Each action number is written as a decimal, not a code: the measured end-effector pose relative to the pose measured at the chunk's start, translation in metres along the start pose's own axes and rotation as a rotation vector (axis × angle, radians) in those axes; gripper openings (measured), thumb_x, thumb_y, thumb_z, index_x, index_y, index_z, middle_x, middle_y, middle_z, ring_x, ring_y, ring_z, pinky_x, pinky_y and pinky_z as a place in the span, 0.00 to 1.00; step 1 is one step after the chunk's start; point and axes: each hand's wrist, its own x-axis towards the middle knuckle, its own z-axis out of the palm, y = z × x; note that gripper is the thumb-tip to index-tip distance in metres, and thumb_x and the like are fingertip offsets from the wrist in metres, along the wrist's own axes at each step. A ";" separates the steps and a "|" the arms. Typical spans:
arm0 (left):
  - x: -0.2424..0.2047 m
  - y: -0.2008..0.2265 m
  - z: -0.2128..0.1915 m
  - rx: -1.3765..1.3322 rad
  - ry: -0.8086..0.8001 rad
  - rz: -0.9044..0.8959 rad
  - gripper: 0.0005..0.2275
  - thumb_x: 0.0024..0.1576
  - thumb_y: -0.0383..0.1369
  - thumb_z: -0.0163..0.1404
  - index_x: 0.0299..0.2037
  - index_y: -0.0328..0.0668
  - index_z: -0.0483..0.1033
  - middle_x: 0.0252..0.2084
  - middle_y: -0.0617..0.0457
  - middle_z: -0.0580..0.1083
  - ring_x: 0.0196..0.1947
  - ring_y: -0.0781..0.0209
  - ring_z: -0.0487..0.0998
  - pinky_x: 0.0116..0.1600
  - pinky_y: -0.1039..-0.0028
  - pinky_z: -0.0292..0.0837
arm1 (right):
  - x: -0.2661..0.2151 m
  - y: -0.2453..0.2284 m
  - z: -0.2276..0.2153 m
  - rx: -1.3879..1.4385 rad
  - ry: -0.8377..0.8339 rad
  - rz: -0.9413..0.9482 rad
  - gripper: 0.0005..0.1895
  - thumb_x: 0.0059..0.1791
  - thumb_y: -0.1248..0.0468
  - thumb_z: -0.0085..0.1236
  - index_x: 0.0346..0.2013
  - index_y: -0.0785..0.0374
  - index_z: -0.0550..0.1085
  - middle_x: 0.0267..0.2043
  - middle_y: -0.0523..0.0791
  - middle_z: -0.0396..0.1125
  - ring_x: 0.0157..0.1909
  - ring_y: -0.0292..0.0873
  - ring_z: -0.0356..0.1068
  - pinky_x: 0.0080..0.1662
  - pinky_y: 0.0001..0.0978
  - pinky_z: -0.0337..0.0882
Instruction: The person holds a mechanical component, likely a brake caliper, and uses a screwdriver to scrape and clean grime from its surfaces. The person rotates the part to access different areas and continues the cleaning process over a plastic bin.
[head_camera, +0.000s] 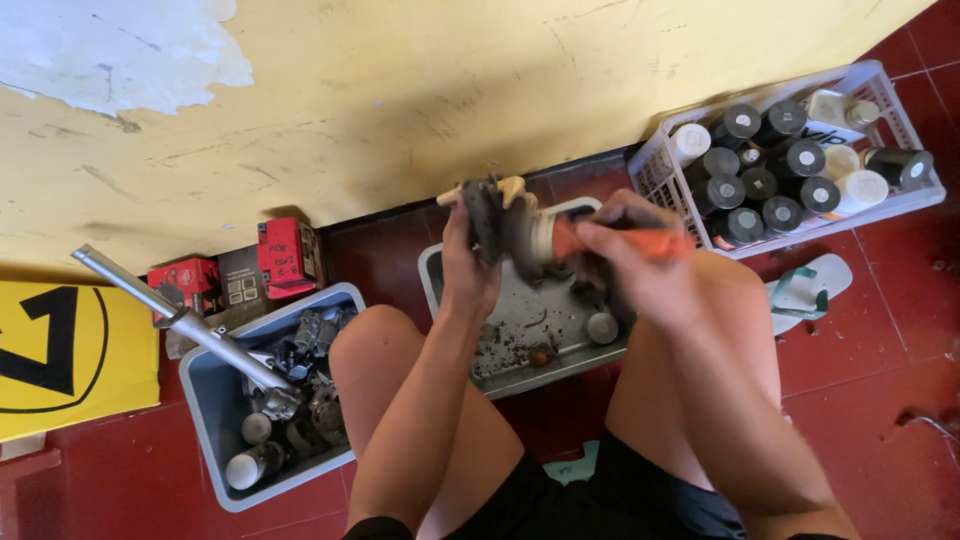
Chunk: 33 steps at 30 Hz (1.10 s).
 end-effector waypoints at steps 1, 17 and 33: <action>-0.002 0.003 0.001 -0.002 0.009 0.001 0.18 0.69 0.48 0.43 0.64 0.52 0.69 0.45 0.53 0.72 0.50 0.56 0.75 0.59 0.59 0.75 | 0.001 -0.006 0.000 0.090 0.014 0.017 0.08 0.51 0.76 0.59 0.29 0.73 0.69 0.29 0.57 0.68 0.17 0.49 0.71 0.18 0.34 0.69; 0.009 0.007 -0.026 0.180 0.056 0.052 0.27 0.68 0.49 0.44 0.72 0.41 0.59 0.54 0.43 0.74 0.49 0.53 0.78 0.55 0.54 0.79 | -0.015 -0.030 -0.001 -0.209 -0.120 -0.232 0.08 0.49 0.73 0.65 0.42 0.73 0.78 0.38 0.55 0.75 0.39 0.45 0.77 0.42 0.34 0.72; -0.023 0.039 0.040 0.089 0.146 -0.052 0.32 0.65 0.51 0.47 0.73 0.40 0.56 0.58 0.40 0.72 0.55 0.43 0.78 0.53 0.56 0.79 | 0.004 -0.039 0.002 -0.458 -0.368 -0.226 0.15 0.57 0.68 0.52 0.55 0.78 0.70 0.49 0.67 0.65 0.53 0.77 0.65 0.54 0.65 0.64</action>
